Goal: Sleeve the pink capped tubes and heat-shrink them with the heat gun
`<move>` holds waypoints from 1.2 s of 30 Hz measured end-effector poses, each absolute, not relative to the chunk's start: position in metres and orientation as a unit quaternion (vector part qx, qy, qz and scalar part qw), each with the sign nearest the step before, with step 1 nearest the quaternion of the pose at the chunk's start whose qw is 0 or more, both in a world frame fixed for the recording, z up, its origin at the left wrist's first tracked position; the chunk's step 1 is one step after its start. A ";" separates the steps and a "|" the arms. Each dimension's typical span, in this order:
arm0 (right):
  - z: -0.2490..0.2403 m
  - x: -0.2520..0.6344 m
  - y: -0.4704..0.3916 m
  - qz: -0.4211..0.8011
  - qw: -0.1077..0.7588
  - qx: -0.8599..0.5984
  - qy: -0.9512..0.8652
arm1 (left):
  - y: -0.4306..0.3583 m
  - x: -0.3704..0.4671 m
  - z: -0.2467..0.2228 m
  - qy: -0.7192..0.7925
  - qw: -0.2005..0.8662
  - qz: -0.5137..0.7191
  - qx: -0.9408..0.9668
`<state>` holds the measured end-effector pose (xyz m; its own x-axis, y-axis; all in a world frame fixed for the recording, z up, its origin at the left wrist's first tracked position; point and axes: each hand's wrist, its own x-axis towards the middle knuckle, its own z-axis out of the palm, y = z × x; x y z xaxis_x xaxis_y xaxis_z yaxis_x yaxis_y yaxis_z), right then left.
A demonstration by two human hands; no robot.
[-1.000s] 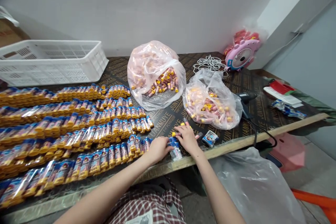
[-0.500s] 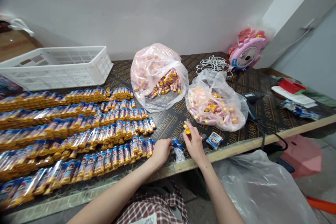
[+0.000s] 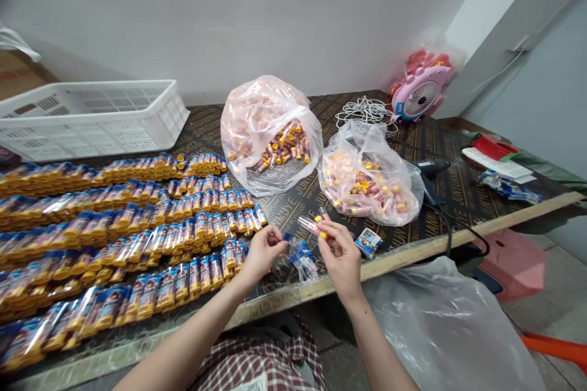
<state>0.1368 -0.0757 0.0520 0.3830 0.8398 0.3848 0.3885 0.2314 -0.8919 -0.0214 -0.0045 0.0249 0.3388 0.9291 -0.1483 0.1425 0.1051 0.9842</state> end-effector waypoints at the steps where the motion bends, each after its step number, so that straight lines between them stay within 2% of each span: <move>1: 0.054 0.134 -0.077 0.202 0.590 -0.585 -0.518 | -0.001 -0.026 0.030 0.458 0.626 0.364 0.516; 3: 0.058 0.127 -0.079 0.210 0.591 -0.581 -0.519 | 0.006 -0.036 0.039 0.451 0.681 0.400 0.416; 7: 0.059 0.113 -0.080 0.207 0.590 -0.567 -0.536 | 0.013 -0.051 0.053 0.443 0.718 0.434 0.316; 14: 0.053 0.099 -0.081 0.149 0.589 -0.566 -0.557 | 0.016 -0.059 0.054 0.462 0.708 0.471 0.251; 22: 0.052 0.095 -0.081 0.119 0.562 -0.578 -0.580 | 0.016 -0.063 0.049 0.480 0.682 0.486 0.262; 27: 0.051 0.090 -0.081 0.199 0.544 -0.560 -0.593 | 0.014 -0.062 0.044 0.470 0.658 0.491 0.323; 32: 0.047 0.087 -0.079 0.237 0.522 -0.546 -0.611 | 0.005 -0.058 0.054 0.390 0.728 0.460 0.326; 36: 0.044 0.090 -0.075 0.181 0.508 -0.553 -0.635 | -0.002 -0.059 0.064 0.371 0.770 0.410 0.318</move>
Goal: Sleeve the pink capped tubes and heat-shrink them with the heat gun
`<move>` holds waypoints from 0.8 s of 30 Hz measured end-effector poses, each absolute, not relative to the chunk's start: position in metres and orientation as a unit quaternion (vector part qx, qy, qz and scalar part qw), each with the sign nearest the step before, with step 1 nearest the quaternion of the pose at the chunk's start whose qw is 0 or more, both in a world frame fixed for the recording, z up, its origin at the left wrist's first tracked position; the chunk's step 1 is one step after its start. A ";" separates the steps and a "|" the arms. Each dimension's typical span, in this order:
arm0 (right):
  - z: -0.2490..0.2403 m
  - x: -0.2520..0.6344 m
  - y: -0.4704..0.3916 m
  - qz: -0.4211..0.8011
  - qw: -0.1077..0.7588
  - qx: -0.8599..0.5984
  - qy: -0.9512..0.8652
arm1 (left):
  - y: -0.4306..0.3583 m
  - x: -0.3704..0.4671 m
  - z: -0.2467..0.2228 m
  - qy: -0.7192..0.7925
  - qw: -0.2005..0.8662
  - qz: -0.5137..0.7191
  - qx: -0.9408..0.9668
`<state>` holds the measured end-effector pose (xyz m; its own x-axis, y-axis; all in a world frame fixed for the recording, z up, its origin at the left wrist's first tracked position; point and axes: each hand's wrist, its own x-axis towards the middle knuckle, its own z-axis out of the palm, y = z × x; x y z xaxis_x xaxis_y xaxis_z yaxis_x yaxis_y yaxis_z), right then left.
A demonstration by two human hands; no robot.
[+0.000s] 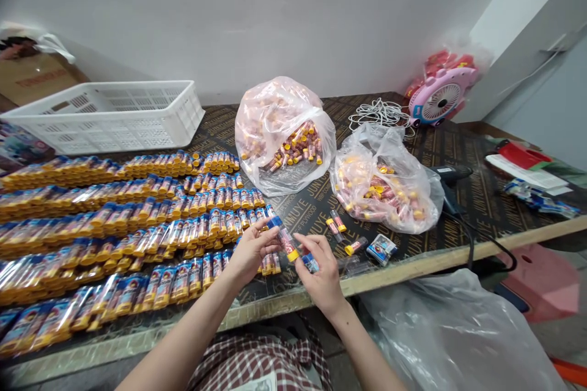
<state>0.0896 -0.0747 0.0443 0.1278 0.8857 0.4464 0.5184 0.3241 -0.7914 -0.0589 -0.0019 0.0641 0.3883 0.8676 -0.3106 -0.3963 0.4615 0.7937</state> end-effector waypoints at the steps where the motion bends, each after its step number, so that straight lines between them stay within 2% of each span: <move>1: 0.044 0.090 -0.073 0.166 0.507 -0.552 -0.641 | -0.004 -0.060 0.065 0.369 0.776 0.392 0.328; 3: 0.045 0.092 -0.072 0.171 0.509 -0.537 -0.650 | -0.007 -0.061 0.067 0.365 0.784 0.350 0.359; 6: 0.046 0.094 -0.071 0.244 0.514 -0.489 -0.661 | -0.013 -0.062 0.068 0.364 0.791 0.304 0.386; 12: 0.043 0.093 -0.074 0.348 0.522 -0.426 -0.652 | -0.019 -0.059 0.070 0.368 0.806 0.282 0.369; 17: 0.041 0.091 -0.074 0.351 0.551 -0.418 -0.632 | -0.020 -0.057 0.071 0.373 0.803 0.278 0.372; 24: 0.039 0.090 -0.074 0.338 0.549 -0.433 -0.630 | -0.021 -0.057 0.073 0.372 0.805 0.282 0.367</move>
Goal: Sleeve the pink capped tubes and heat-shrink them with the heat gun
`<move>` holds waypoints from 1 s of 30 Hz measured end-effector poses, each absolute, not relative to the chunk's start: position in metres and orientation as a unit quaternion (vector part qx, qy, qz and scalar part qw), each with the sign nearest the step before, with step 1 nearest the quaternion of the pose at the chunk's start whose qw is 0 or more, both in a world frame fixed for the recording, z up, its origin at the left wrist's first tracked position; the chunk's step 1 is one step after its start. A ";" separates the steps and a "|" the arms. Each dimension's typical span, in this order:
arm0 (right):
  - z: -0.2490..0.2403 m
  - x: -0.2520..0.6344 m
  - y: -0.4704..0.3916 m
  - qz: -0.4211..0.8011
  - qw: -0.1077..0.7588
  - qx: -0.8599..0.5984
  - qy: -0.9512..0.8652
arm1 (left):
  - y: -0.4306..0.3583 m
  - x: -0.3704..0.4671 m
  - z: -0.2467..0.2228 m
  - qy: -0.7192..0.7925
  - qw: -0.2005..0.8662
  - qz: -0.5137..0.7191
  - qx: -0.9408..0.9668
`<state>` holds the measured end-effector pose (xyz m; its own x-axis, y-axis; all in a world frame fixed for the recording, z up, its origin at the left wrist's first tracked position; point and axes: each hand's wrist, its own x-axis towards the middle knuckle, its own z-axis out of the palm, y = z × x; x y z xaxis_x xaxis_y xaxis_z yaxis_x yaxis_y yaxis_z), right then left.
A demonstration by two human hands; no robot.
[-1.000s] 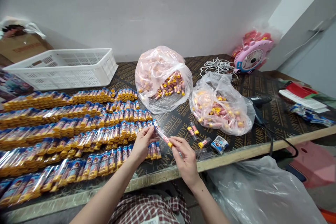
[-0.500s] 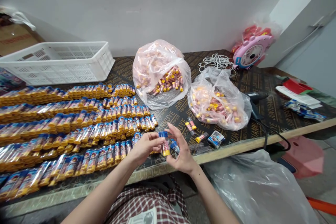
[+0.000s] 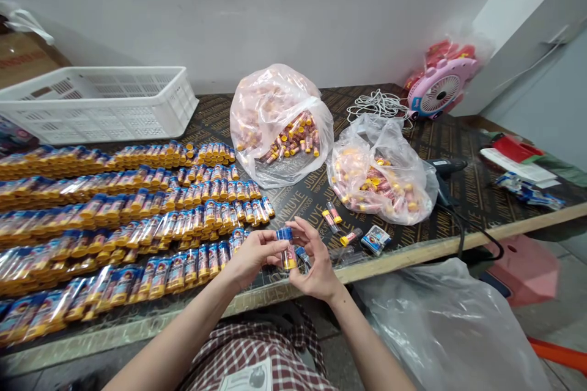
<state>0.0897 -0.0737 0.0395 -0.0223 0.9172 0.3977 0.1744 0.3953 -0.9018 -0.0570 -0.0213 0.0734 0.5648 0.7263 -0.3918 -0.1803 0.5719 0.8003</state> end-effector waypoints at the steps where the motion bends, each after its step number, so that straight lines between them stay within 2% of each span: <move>1: 0.040 0.089 -0.074 0.337 0.549 -0.435 -0.629 | -0.021 -0.057 0.074 0.372 0.805 0.280 0.367; 14: 0.040 0.085 -0.073 0.344 0.560 -0.413 -0.630 | -0.023 -0.057 0.069 0.370 0.807 0.286 0.360; 18: 0.041 0.097 -0.065 0.328 0.503 -0.442 -0.667 | -0.010 -0.062 0.068 0.378 0.781 0.299 0.396; 21: 0.026 0.133 -0.040 0.216 0.420 -0.563 -0.678 | 0.029 -0.084 0.068 0.435 0.682 0.332 0.485; 24: -0.009 0.184 -0.009 0.090 0.354 -0.711 -0.601 | 0.084 -0.118 0.068 0.545 0.514 0.357 0.558; 27: -0.044 0.221 0.013 0.080 0.280 -0.780 -0.554 | 0.134 -0.147 0.064 0.633 0.338 0.332 0.612; 30: -0.060 0.227 0.020 0.105 0.286 -0.752 -0.585 | 0.163 -0.157 0.057 0.663 0.240 0.255 0.662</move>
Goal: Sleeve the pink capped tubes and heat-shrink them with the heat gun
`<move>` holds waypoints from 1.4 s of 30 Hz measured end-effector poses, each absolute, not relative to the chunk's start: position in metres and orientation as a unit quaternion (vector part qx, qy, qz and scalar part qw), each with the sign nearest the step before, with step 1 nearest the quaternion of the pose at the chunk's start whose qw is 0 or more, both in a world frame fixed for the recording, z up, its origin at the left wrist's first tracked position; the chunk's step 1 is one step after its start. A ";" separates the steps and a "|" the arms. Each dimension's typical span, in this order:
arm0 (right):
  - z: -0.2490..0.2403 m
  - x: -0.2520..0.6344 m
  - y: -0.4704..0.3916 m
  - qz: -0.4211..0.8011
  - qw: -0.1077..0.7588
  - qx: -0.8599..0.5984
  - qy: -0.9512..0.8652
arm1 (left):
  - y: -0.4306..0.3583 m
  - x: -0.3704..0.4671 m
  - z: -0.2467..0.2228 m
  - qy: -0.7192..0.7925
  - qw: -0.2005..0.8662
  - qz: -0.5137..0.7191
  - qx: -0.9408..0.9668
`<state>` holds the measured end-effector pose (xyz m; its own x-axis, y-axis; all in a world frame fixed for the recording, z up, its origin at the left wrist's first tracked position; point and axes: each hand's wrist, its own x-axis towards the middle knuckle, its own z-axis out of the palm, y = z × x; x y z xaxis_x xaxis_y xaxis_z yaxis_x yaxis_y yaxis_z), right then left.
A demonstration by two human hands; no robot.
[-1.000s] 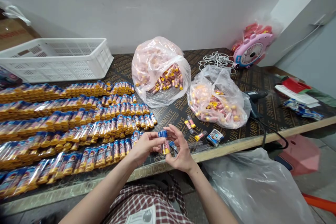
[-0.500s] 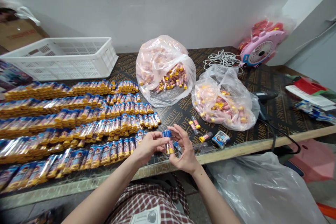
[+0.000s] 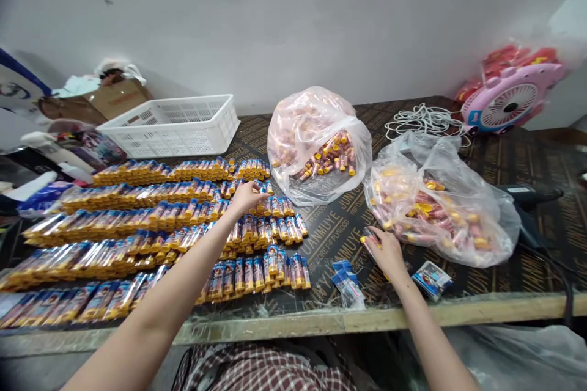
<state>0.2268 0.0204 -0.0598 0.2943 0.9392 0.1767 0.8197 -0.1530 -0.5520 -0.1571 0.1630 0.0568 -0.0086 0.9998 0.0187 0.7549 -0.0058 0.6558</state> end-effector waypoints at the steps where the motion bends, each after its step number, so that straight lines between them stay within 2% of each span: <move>1: -0.060 0.222 0.020 0.113 0.297 -0.739 -0.594 | 0.168 -0.157 0.055 0.668 0.219 0.221 0.676; 5: -0.052 0.194 0.013 0.133 0.335 -0.698 -0.618 | 0.167 -0.149 0.059 0.683 0.134 0.107 0.710; 9: -0.046 0.180 0.007 0.128 0.324 -0.696 -0.628 | 0.134 -0.125 0.068 0.663 0.095 0.169 0.723; 12: -0.044 0.180 0.006 0.118 0.309 -0.705 -0.627 | 0.085 -0.087 0.058 0.567 0.219 0.229 0.760; 15: -0.039 0.181 0.006 0.101 0.299 -0.713 -0.627 | 0.029 -0.044 0.032 0.459 0.338 0.195 0.798; 18: -0.030 0.180 0.002 0.084 0.291 -0.714 -0.631 | -0.006 -0.012 0.008 0.470 0.303 0.179 0.810; 24: -0.021 0.169 -0.013 0.076 0.249 -0.706 -0.659 | -0.009 0.002 0.000 0.464 0.224 -0.010 0.857; 33: -0.017 0.160 -0.016 0.094 0.232 -0.708 -0.661 | -0.012 -0.002 0.001 0.446 0.196 -0.020 0.873; 36: -0.004 0.161 -0.019 0.102 0.274 -0.707 -0.644 | -0.014 -0.002 0.001 0.452 0.193 0.002 0.871; 39: 0.010 0.160 -0.028 0.128 0.359 -0.688 -0.618 | -0.015 -0.003 0.003 0.455 0.213 0.045 0.863; 42: 0.021 0.157 -0.041 0.156 0.427 -0.676 -0.580 | -0.014 -0.007 0.006 0.454 0.300 0.143 0.827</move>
